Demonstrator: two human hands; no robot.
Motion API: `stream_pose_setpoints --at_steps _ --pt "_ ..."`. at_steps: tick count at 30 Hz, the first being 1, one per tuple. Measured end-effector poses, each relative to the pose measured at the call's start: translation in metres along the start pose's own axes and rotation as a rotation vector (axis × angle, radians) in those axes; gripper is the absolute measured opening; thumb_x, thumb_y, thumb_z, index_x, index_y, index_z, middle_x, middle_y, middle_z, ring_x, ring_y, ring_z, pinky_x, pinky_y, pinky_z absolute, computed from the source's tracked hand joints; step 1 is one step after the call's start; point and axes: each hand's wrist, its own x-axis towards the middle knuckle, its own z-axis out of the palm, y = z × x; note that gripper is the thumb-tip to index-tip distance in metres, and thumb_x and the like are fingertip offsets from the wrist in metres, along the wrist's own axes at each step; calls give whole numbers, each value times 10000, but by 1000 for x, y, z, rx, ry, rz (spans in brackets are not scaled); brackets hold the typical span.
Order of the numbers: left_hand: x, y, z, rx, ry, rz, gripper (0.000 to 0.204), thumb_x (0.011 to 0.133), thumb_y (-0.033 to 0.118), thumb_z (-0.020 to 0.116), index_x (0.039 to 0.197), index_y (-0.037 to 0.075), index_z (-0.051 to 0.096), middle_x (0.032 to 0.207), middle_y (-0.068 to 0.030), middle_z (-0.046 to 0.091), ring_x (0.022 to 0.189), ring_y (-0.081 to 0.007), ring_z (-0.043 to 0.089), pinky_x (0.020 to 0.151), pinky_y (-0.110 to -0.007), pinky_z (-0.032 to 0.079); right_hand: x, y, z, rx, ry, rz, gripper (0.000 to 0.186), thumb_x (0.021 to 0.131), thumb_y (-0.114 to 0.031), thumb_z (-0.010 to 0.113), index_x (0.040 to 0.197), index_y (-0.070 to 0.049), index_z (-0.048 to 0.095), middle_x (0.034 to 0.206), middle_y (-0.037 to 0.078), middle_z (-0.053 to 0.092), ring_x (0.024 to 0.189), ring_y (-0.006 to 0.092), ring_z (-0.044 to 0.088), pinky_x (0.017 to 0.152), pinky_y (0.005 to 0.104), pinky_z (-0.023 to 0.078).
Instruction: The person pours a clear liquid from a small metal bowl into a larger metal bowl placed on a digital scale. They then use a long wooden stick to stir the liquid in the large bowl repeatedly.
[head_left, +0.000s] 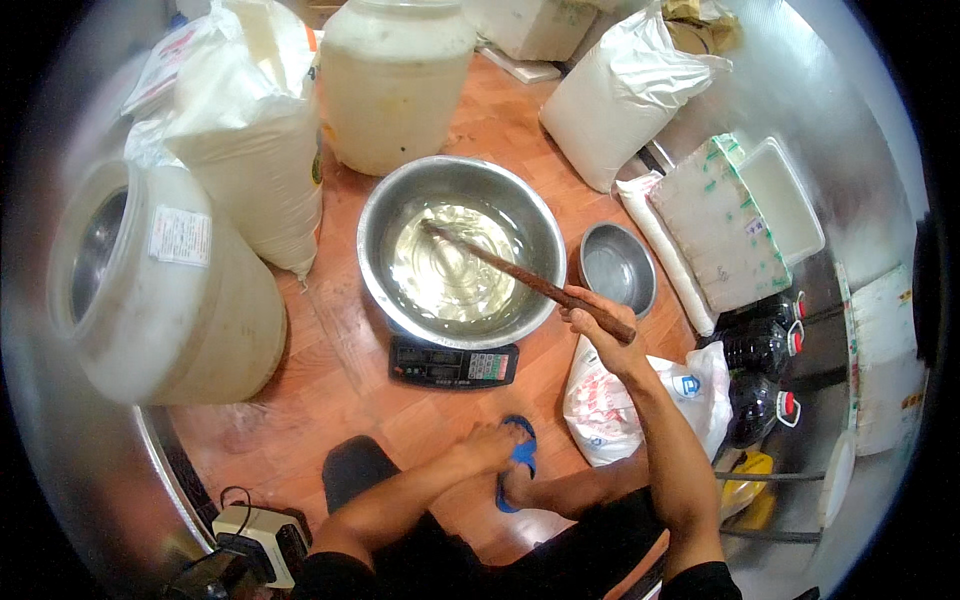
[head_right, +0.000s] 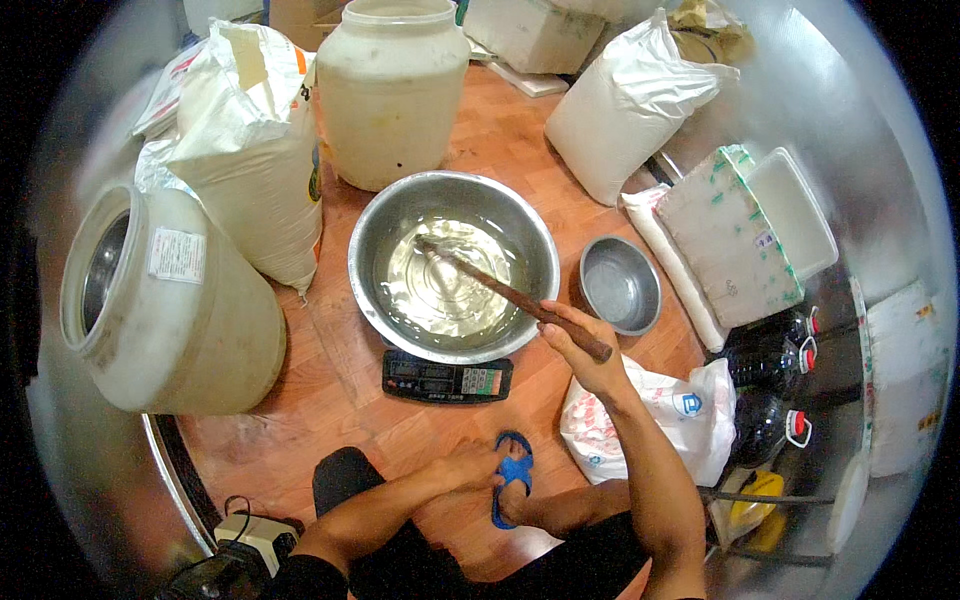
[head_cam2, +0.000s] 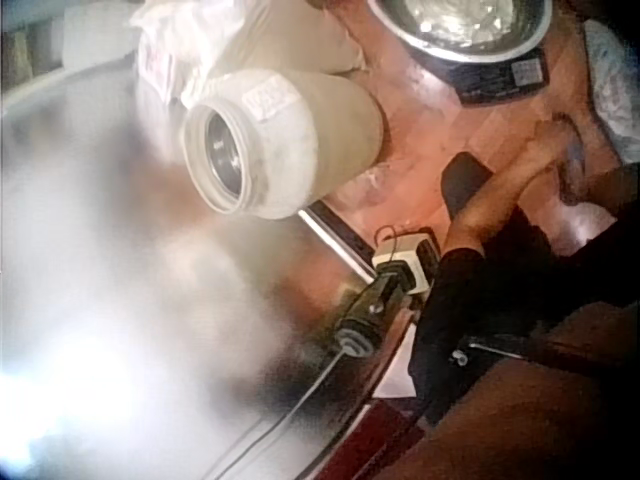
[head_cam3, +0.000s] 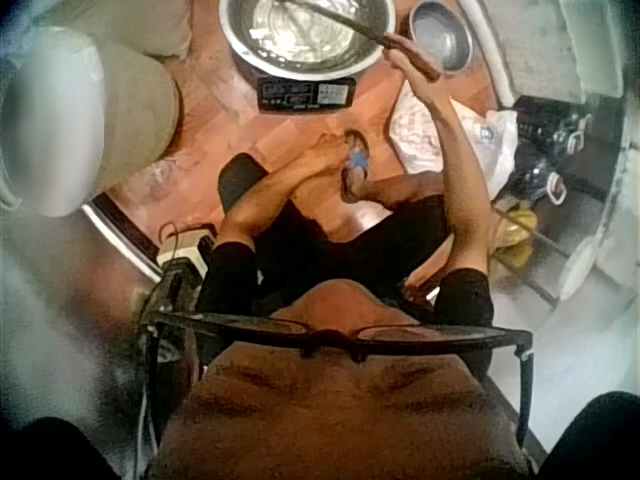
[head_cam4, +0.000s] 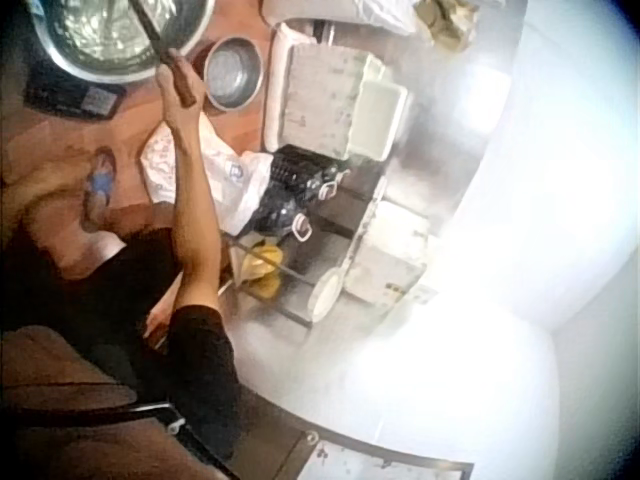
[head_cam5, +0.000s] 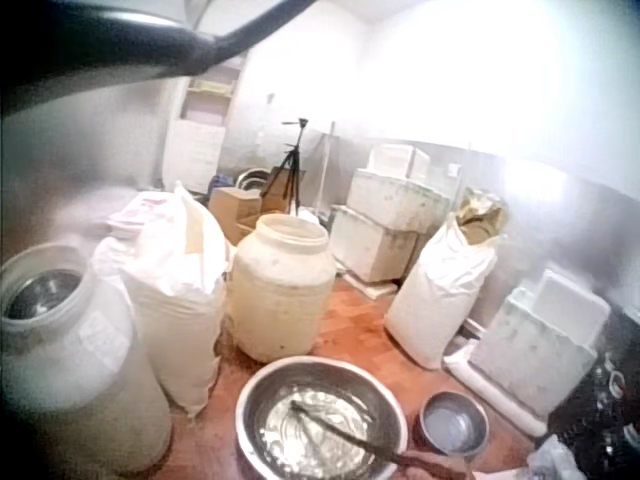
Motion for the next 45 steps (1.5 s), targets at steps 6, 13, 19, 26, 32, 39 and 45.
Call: stream_pose_setpoints --at_steps 6,13,19,26,32,39,45 --pt "4 -9 16 4 57 20 679 848 365 739 1418 87 492 1430 -163 527 1234 -393 572 966 -548 483 -12 -54 -38 92 253 224 314 954 -245 669 1077 37 730 751 111 717 653 171 689 628 290 578" --pt "15 -17 32 32 57 -3 774 855 392 735 1460 22 424 1414 -214 532 1228 -410 577 979 -570 466 -8 -27 -46 -55 369 26 258 952 -174 682 1103 31 726 805 62 703 665 121 645 629 248 533" --pt "5 -6 10 -11 -6 2 701 861 397 726 1427 79 460 1380 -171 547 1229 -397 579 962 -591 460 -5 -27 -17 14 172 94 298 967 -213 670 1159 10 720 845 77 728 724 125 688 663 252 545" --pt "12 -11 20 14 62 37 840 865 412 737 1481 -33 377 1333 -276 566 1180 -442 595 976 -557 468 -15 -30 -63 -56 552 117 300 974 -257 641 976 24 743 755 76 701 632 130 647 576 253 511" --pt "6 -5 11 19 9 50 774 858 390 727 1477 41 419 1445 -201 508 1247 -402 566 983 -589 457 -4 -12 -25 -47 161 -32 277 973 -163 651 1151 39 714 860 86 736 780 123 679 719 252 543" --pt "7 -7 13 28 4 8 819 890 414 706 1489 -37 376 1384 -267 543 1247 -416 558 992 -575 450 -18 -39 -72 -35 526 158 343 956 -299 654 927 34 731 672 81 673 563 137 626 518 282 506" --pt "7 3 6 24 -42 25 835 886 410 714 1490 -48 364 1372 -270 551 1264 -409 546 1014 -563 443 -13 -11 -30 -51 296 6 268 943 -179 711 1099 38 729 873 44 724 777 101 652 710 255 532"
